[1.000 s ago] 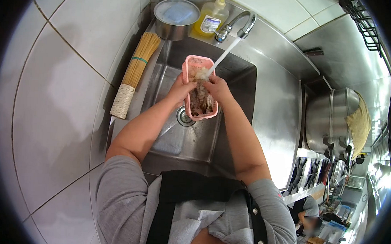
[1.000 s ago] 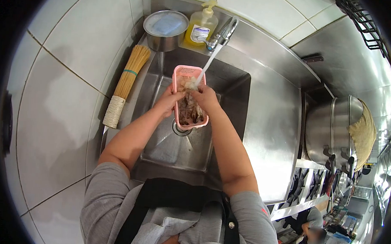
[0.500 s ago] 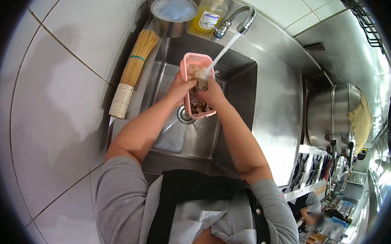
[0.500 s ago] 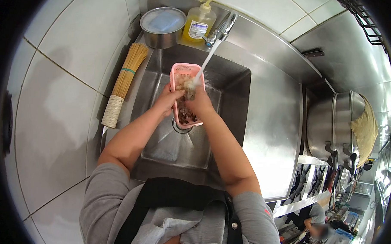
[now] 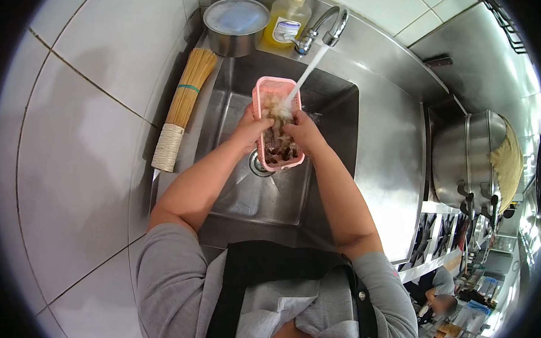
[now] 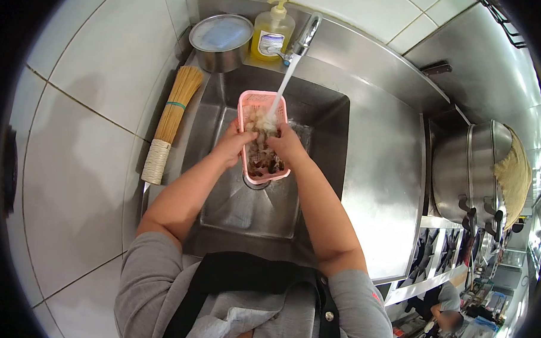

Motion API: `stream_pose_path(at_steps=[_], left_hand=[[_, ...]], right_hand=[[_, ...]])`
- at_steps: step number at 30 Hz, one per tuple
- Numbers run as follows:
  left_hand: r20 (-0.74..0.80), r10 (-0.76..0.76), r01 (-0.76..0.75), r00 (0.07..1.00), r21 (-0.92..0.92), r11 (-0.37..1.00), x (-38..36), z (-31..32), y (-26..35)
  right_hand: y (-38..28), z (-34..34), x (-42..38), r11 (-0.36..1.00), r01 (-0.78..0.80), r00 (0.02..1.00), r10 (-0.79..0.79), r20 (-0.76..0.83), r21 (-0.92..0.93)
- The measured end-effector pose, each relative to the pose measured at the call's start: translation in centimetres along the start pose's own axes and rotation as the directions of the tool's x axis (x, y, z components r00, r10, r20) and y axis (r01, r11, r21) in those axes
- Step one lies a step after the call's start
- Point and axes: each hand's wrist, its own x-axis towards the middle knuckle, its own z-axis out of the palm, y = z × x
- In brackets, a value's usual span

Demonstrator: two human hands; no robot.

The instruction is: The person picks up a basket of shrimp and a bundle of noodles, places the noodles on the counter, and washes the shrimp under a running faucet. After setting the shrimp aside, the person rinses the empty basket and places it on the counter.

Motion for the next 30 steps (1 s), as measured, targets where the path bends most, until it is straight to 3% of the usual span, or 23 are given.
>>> stream_pose_path(at_steps=[3,6,9,12,15,22,25,30], left_hand=[[0.031,0.029,-0.029,0.999,0.010,1.000,0.2,-0.1,0.1],[0.047,0.023,-0.021,0.999,-0.039,0.999,0.3,-0.1,0.5],[0.033,-0.027,0.029,0.999,-0.077,0.997,0.0,0.0,1.0],[0.040,-0.080,0.084,0.996,-0.123,0.989,-0.1,-0.1,1.3],[0.082,-0.073,0.085,0.994,-0.162,0.983,-0.2,0.0,1.7],[-0.008,-0.115,0.113,0.993,-0.111,0.987,-0.3,0.5,1.1],[0.078,-0.118,0.125,0.990,-0.087,0.988,-0.3,0.1,0.7],[0.015,-0.209,0.209,0.978,-0.094,0.973,-0.7,0.5,1.6]], right_hand=[[0.5,1.3,0.2,0.987,0.146,0.965,-0.156,-0.209,-0.064],[-1.1,1.5,0.4,0.986,0.141,0.954,-0.160,-0.254,-0.094],[-3.3,0.0,0.5,0.909,-0.127,0.988,0.150,-0.027,0.396],[-4.0,-1.0,0.8,0.733,-0.237,0.971,0.186,0.146,0.638],[-3.9,-1.6,0.5,0.684,-0.253,0.954,0.060,0.293,0.684],[-3.7,-0.4,-0.6,0.757,-0.149,0.988,0.095,0.117,0.637],[-3.5,0.3,-0.8,0.888,-0.025,1.000,0.015,0.025,0.460],[-6.4,0.3,-1.9,0.997,-0.009,1.000,0.009,-0.010,0.073]])
